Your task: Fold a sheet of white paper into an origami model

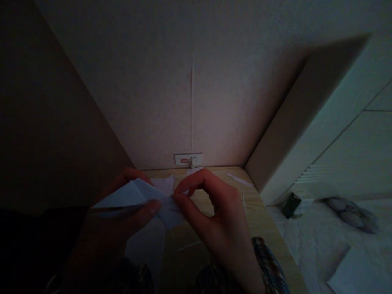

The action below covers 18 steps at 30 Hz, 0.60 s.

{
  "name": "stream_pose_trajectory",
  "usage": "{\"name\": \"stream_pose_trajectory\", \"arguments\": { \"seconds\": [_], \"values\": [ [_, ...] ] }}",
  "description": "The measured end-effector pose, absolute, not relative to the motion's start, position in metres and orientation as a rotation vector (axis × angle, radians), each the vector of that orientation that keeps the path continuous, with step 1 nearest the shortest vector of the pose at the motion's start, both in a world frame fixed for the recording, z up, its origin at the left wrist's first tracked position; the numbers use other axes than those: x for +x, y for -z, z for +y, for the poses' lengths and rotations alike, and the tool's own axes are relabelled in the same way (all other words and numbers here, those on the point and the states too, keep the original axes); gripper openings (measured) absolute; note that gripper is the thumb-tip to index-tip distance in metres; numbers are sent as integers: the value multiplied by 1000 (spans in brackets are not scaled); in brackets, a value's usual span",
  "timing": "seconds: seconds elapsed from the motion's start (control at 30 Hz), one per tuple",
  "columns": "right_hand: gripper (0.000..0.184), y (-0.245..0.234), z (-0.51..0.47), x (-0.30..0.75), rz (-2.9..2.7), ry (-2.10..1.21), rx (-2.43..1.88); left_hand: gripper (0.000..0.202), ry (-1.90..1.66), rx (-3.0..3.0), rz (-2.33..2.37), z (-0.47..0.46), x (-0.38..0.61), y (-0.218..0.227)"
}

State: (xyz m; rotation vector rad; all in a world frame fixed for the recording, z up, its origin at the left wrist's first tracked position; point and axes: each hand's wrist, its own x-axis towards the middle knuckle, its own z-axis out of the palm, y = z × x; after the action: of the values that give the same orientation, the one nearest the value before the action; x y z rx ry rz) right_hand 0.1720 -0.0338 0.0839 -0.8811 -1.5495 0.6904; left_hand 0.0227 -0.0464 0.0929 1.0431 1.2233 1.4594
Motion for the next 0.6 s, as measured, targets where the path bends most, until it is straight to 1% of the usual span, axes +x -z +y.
{"name": "stream_pose_trajectory", "arguments": {
  "seconds": [0.3,0.37,0.5,0.6],
  "values": [
    [14,-82,-32,171,-1516,-754,-858,21,-1456,1083,1259,-46,21,-94],
    [17,-82,-32,170,-1480,-804,-832,21,-1454,1070,1271,-47,21,-94],
    [31,-81,-31,168,-1383,-859,-775,21,-1442,1110,1238,-46,17,-93],
    [28,-81,-32,167,-1367,-836,-774,18,-1390,1368,1270,-43,12,-92]
  ]
}}
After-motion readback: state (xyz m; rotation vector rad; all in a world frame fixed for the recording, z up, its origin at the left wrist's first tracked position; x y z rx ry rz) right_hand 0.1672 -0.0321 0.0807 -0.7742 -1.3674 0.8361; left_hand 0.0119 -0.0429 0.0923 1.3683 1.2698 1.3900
